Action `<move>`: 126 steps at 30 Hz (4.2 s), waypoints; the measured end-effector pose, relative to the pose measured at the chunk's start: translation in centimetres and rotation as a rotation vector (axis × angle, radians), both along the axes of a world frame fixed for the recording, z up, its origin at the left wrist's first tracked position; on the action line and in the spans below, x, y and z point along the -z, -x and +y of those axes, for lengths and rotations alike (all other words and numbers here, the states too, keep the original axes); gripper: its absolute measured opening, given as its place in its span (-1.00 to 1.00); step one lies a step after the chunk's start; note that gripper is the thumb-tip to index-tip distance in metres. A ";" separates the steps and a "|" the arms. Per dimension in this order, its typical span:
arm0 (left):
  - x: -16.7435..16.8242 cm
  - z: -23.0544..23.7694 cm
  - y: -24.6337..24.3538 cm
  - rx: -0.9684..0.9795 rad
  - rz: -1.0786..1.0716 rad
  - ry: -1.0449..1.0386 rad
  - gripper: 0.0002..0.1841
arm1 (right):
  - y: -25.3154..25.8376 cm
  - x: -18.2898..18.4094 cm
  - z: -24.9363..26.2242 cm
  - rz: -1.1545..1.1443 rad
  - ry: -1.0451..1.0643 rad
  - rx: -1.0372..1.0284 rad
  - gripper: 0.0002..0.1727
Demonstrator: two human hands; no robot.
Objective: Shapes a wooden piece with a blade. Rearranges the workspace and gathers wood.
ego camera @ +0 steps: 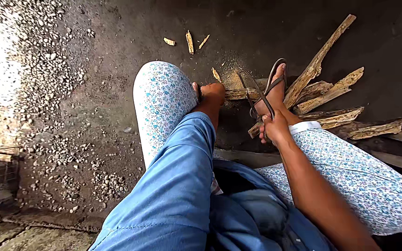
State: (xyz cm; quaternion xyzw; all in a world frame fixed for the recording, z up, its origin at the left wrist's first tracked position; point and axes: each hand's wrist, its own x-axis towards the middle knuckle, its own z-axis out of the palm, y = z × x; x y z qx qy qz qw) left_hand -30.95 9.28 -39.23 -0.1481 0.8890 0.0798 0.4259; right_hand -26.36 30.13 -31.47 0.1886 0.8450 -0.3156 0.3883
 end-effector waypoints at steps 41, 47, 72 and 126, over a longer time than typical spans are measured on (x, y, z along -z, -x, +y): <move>-0.6 0.8 -0.5 -0.060 0.061 0.007 -0.51 | 2.6 4.2 -3.4 0.061 -0.017 0.004 -0.60; 0.4 0.1 -0.3 -0.055 0.045 -0.016 -0.43 | -5.3 -3.3 2.5 0.014 0.062 0.060 -0.68; -1.6 0.5 1.4 -0.040 0.000 -0.008 -0.50 | -4.5 0.6 -0.8 0.113 -0.050 -0.089 -0.61; -1.5 -0.3 1.0 -0.022 -0.027 -0.092 -0.52 | 0.2 10.3 -1.5 0.443 -0.033 -0.149 -0.58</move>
